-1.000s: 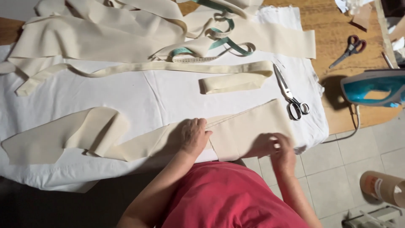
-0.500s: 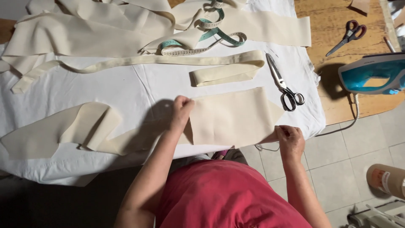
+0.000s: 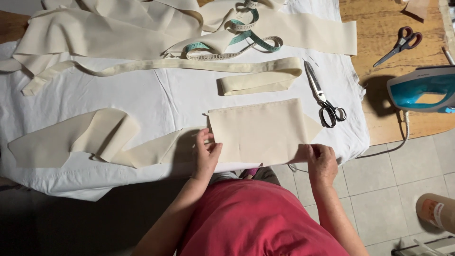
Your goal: The person cuts a piece of cream-colored fabric using scissors on a white-covered table. They fold the fabric, trim the edges, and separate the cut pieces while arranging them on the workspace.
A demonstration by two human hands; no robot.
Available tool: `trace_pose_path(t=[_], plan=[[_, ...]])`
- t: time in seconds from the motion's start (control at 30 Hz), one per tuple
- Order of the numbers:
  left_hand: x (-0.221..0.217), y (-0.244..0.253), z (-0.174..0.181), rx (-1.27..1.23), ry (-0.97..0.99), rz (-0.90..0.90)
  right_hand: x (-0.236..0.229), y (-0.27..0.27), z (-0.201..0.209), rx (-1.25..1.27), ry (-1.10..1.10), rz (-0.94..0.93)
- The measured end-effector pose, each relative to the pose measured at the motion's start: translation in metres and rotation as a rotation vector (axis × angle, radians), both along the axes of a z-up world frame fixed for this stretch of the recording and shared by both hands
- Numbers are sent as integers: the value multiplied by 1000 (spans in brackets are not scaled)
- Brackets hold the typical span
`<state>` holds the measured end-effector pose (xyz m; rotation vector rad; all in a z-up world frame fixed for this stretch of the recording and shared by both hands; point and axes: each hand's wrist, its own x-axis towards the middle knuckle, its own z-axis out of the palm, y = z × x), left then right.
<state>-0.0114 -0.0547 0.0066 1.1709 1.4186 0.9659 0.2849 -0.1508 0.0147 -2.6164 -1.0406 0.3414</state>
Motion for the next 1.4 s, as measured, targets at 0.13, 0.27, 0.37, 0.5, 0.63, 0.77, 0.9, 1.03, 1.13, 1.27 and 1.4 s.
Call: trace_pose_path(t=[0.13,0.27,0.37,0.5,0.63,0.77,0.9,1.03,1.13,1.27,1.4], plan=[[-4,1,-24,-68,252,-31,-5,5,1,-68,-40,-25],[-7,13,-15,-235,395,-71,-7,5,4,-93,-54,-41],[-12,15,-29,-259,211,-39,1,-6,-22,172,-334,89],[-10,23,11,-248,59,-11,-41,13,4,347,5,364],[-10,39,8,-154,-46,-18,-106,50,40,182,226,1052],[-11,56,-11,-74,0,-58,-135,64,-43,318,-141,1358],[-18,54,-17,-51,45,-110,-135,66,-55,316,-88,1346],[-29,41,-15,40,81,-120,-129,66,-60,382,32,1298],[-40,28,4,188,295,-366,-127,67,-60,400,112,1251],[-44,14,1,275,511,-602,-127,67,-62,336,235,1146],[-30,45,-2,228,547,-471,-131,69,-49,297,270,1118]])
